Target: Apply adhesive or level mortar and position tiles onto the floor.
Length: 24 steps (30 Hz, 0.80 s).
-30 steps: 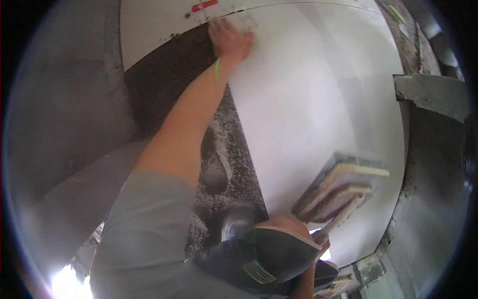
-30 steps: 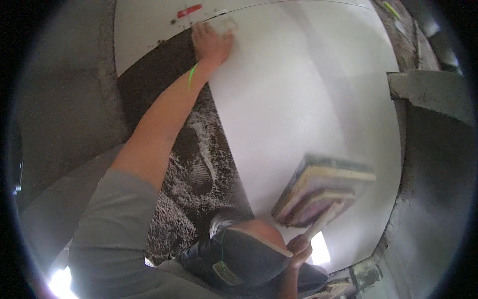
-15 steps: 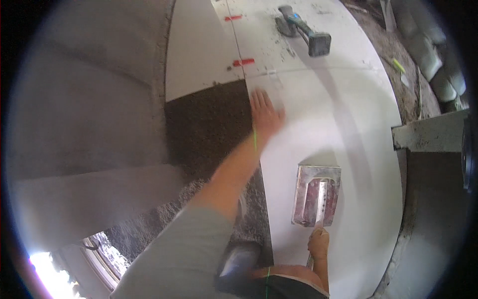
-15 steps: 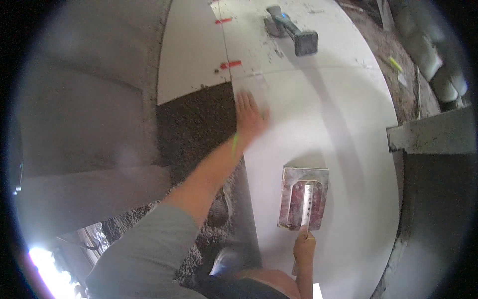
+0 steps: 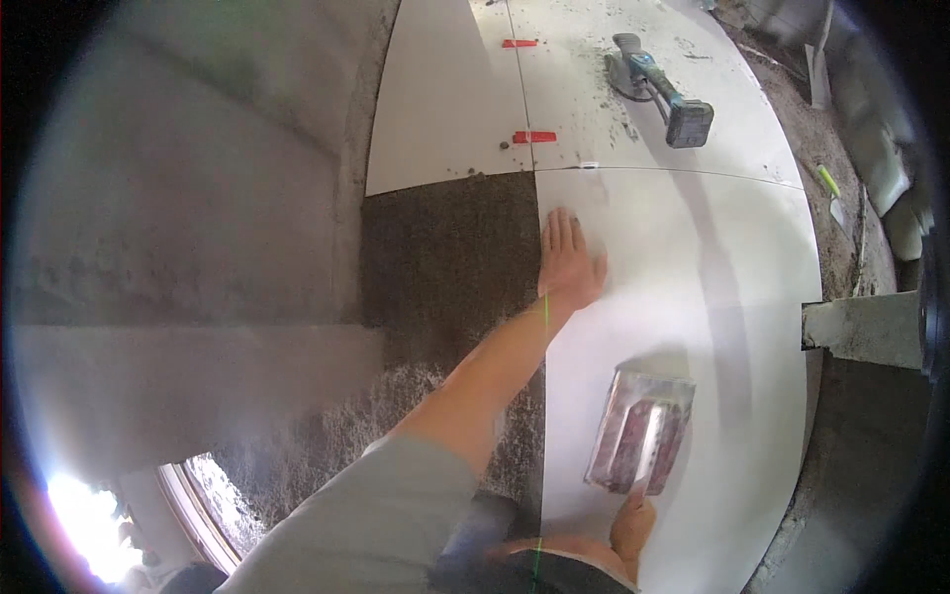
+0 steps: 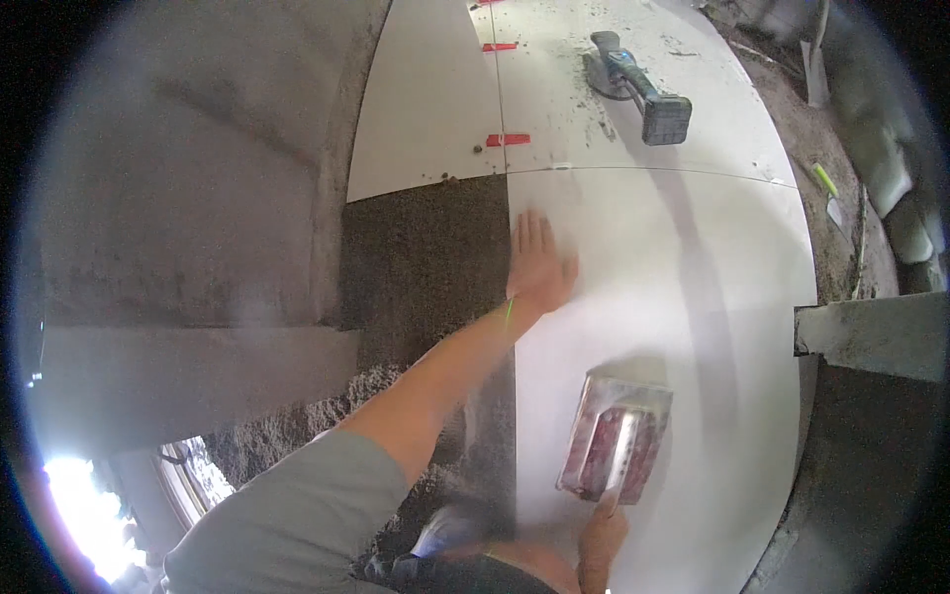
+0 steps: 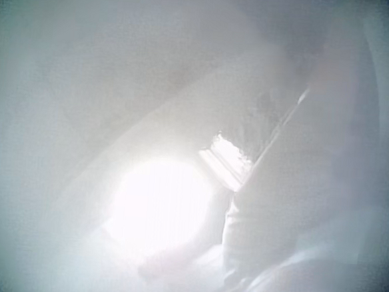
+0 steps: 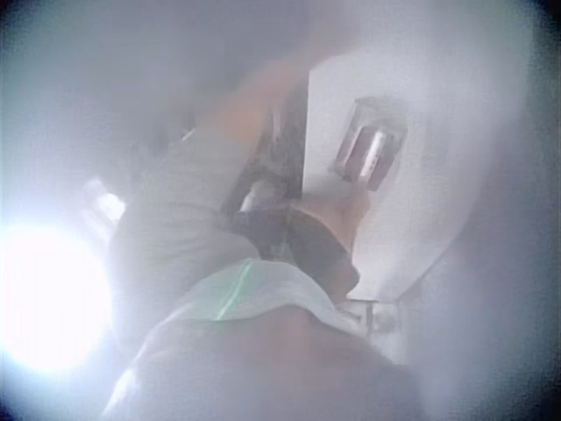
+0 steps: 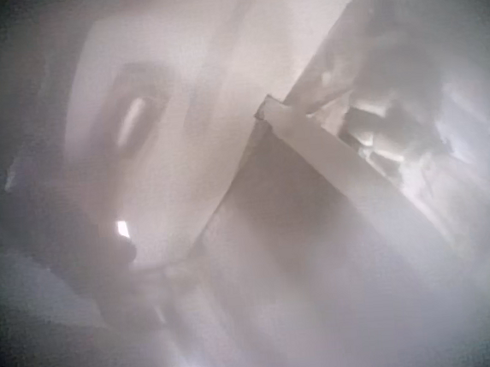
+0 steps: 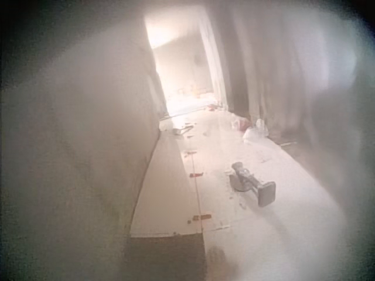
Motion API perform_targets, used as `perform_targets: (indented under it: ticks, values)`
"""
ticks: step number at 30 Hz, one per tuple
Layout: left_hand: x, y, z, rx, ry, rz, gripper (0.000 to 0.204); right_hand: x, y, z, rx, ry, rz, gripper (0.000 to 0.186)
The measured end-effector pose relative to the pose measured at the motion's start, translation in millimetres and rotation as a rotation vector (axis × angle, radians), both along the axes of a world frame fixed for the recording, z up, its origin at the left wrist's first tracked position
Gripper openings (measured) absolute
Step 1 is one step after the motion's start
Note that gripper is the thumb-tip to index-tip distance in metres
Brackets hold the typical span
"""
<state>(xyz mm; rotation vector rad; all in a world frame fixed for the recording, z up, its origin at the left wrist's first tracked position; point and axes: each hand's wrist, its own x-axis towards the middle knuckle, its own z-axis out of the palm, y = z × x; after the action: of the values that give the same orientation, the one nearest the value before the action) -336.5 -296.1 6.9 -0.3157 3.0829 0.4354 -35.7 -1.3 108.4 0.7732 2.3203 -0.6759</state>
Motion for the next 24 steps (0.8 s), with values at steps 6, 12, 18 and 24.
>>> perform_targets:
  ticks: [6,12,18,24]
  values:
    - [12.9,2.1,-2.7,0.065,0.011,0.014,0.086,8.7,19.6,74.6,-0.138,0.301,0.110,0.043]
    - [-6.2,17.2,-2.5,0.051,0.043,0.000,0.087,-38.5,87.7,-27.2,0.034,0.158,0.147,0.056]
    - [11.8,7.9,-12.7,0.092,0.146,0.024,0.087,-71.7,28.0,75.5,-0.179,0.287,0.137,0.064]
    - [-2.4,20.7,8.0,0.089,0.106,0.009,0.086,-75.9,106.4,-28.1,0.148,0.384,0.268,0.060]
